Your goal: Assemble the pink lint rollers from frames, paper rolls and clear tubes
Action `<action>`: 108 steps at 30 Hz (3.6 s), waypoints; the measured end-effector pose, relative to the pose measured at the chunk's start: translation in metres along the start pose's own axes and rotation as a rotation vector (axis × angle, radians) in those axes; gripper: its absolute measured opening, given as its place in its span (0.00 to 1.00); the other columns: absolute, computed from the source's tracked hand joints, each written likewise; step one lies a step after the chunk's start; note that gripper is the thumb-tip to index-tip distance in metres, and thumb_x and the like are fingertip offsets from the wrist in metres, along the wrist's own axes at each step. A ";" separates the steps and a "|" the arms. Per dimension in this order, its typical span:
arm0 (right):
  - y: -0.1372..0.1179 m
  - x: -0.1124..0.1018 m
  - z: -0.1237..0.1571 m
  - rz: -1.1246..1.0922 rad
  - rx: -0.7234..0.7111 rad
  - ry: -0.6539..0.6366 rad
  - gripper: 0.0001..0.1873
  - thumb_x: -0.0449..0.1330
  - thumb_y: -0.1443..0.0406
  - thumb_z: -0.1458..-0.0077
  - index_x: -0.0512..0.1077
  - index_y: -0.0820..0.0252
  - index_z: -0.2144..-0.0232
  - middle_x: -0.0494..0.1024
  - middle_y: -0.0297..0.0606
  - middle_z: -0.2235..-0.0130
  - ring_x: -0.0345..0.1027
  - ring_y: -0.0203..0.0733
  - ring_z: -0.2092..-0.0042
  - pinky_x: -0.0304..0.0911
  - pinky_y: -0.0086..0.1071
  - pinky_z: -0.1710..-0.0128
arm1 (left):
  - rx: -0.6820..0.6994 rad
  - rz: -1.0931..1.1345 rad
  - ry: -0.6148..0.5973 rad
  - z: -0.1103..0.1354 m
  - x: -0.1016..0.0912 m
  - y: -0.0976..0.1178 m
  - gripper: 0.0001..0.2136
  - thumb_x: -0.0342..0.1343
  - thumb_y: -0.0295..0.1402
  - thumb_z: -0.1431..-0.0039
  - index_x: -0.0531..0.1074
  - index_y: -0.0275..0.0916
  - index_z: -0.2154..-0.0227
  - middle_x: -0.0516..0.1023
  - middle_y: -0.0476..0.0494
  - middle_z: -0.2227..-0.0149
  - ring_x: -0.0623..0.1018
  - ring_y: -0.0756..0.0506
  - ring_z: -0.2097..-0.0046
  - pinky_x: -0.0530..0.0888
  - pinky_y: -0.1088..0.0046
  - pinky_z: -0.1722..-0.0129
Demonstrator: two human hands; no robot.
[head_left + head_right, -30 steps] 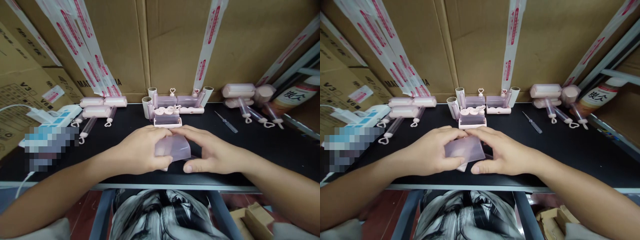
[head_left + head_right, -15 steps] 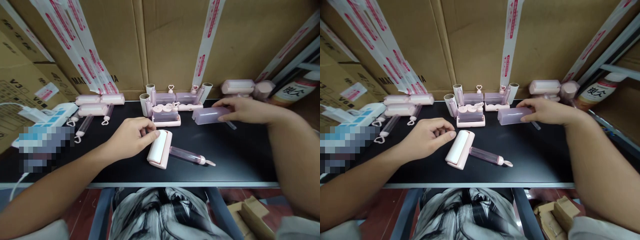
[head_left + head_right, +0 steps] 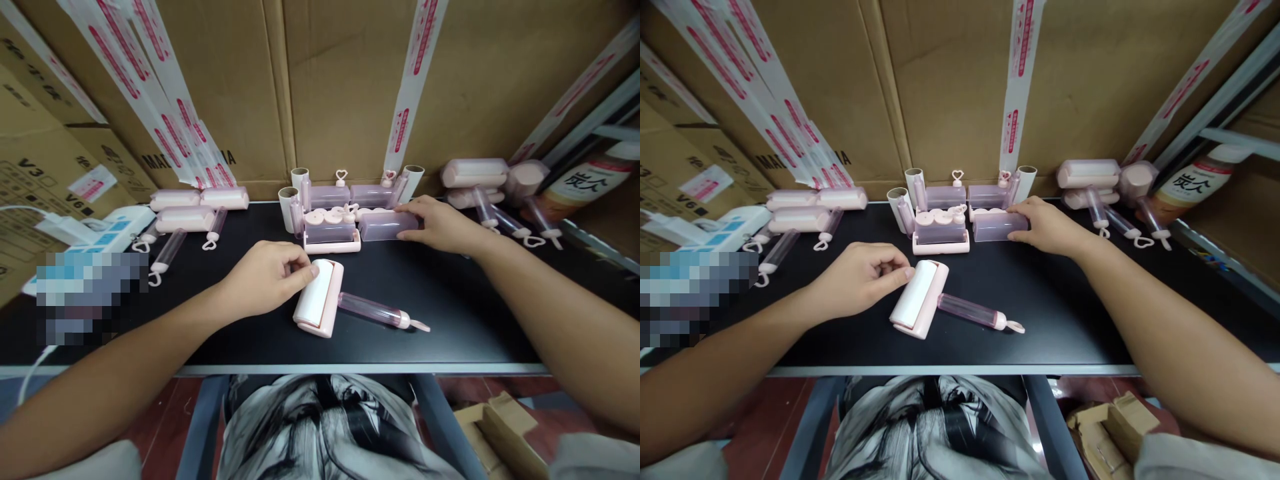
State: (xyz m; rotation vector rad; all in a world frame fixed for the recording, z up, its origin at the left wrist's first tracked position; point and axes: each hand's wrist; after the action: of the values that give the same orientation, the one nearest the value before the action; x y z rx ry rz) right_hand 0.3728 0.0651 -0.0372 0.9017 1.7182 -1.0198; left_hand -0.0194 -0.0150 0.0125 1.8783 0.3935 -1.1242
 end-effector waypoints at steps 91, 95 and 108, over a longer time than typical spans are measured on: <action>-0.150 0.035 0.040 -1.057 -0.131 0.047 0.24 0.70 0.55 0.41 0.67 0.50 0.47 0.76 0.38 0.51 0.73 0.40 0.62 0.71 0.34 0.64 | -0.015 0.794 -0.161 -0.006 0.017 -0.022 0.24 0.71 0.39 0.48 0.67 0.39 0.53 0.80 0.45 0.61 0.79 0.49 0.67 0.71 0.77 0.71; -0.155 0.032 0.040 -1.239 -0.026 0.085 0.22 0.74 0.54 0.46 0.70 0.53 0.57 0.77 0.37 0.59 0.75 0.43 0.62 0.76 0.39 0.62 | -0.051 0.922 0.054 -0.011 0.025 -0.022 0.28 0.75 0.39 0.51 0.61 0.41 0.57 0.80 0.47 0.59 0.77 0.52 0.71 0.72 0.79 0.77; -0.165 0.033 0.037 -1.352 0.072 0.230 0.25 0.77 0.52 0.50 0.69 0.51 0.58 0.79 0.35 0.64 0.79 0.46 0.65 0.80 0.45 0.62 | -0.105 1.005 0.441 -0.015 0.032 -0.013 0.31 0.77 0.48 0.56 0.63 0.40 0.62 0.76 0.54 0.71 0.79 0.51 0.76 0.77 0.77 0.82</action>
State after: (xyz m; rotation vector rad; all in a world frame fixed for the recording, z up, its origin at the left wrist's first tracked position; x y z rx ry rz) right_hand 0.2285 -0.0282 -0.0368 -0.2904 2.5062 -1.8422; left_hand -0.0026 -0.0011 -0.0180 1.8409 -0.2570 -0.0192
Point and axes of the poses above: each hand's wrist, its own z-axis away from the middle knuckle, its own x-axis out of the palm, y = z × x
